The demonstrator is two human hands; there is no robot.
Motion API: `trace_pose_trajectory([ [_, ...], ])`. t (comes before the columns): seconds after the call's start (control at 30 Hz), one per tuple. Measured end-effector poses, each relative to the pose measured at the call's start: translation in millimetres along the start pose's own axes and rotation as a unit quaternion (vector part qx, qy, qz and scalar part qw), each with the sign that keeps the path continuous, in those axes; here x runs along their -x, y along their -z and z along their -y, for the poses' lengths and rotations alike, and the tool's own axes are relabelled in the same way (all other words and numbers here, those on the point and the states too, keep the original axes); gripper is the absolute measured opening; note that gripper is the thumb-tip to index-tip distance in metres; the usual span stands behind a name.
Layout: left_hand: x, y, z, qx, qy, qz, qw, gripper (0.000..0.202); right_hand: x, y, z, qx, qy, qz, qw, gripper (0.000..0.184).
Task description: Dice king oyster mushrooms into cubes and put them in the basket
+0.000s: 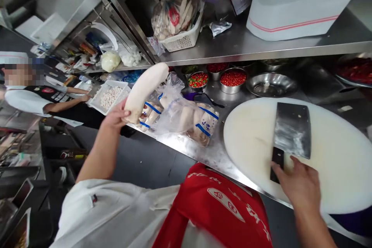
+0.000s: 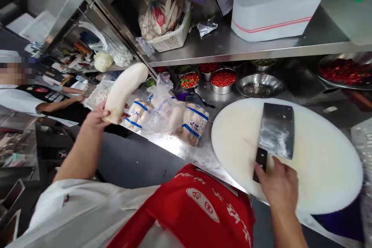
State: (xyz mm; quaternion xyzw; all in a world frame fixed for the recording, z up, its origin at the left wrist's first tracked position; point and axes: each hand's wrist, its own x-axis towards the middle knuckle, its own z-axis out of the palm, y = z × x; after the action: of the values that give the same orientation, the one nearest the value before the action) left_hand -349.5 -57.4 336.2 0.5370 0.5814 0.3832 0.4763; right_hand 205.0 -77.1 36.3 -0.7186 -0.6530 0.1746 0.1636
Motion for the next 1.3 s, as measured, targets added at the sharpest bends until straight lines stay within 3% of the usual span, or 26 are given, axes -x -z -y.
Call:
trace_pose_trajectory([
  [0.1,12,-100.5,41,0.159,-0.036,-0.007,0.987,0.086,1,0,7,0.024,0.001,0.072,0.997,0.070],
  [0.2,-5,-202.1,72,0.208,-0.011,0.014,0.978,0.085,-6,12,12,0.031,-0.008,0.149,0.988,0.072],
  [0.27,-25,-257.0,82,0.131,-0.018,0.029,0.991,0.078,-12,27,2,0.024,-0.047,0.183,0.982,0.077],
  [0.33,-47,-299.7,88,-0.052,-0.073,0.068,0.994,0.065,-14,47,-16,-0.019,-0.097,0.195,0.976,0.082],
  [0.4,-73,-333.1,92,-0.258,-0.176,0.142,0.939,0.052,-9,68,-36,-0.120,-0.146,0.194,0.963,0.082],
  [0.5,-112,-371.3,105,-0.439,-0.334,0.258,0.793,0.047,13,96,-54,-0.343,-0.196,0.180,0.901,0.078],
  [0.53,-123,-380.9,112,-0.466,-0.372,0.282,0.752,0.047,22,103,-57,-0.407,-0.201,0.176,0.874,0.078],
  [0.6,-142,-394.1,127,-0.495,-0.420,0.302,0.698,0.046,38,110,-61,-0.489,-0.199,0.181,0.830,0.077],
  [0.7,-153,-399.0,150,-0.509,-0.455,0.282,0.674,0.050,55,109,-63,-0.521,-0.183,0.213,0.806,0.072],
  [0.77,-151,-396.4,164,-0.506,-0.454,0.232,0.696,0.051,59,104,-65,-0.515,-0.171,0.248,0.803,0.072],
  [0.9,-134,-394.7,192,-0.466,-0.399,0.121,0.780,0.045,58,99,-64,-0.448,-0.185,0.351,0.801,0.076],
  [1.0,-128,-399.5,203,-0.408,-0.388,0.102,0.820,0.042,52,103,-56,-0.342,-0.166,0.358,0.853,0.068],
  [1.1,-131,-403.0,202,-0.347,-0.415,0.119,0.832,0.042,48,109,-44,-0.288,-0.116,0.313,0.897,0.057],
  [1.3,-144,-408.2,198,-0.299,-0.412,0.128,0.851,0.048,40,105,-28,-0.303,-0.130,0.339,0.881,0.063],
])
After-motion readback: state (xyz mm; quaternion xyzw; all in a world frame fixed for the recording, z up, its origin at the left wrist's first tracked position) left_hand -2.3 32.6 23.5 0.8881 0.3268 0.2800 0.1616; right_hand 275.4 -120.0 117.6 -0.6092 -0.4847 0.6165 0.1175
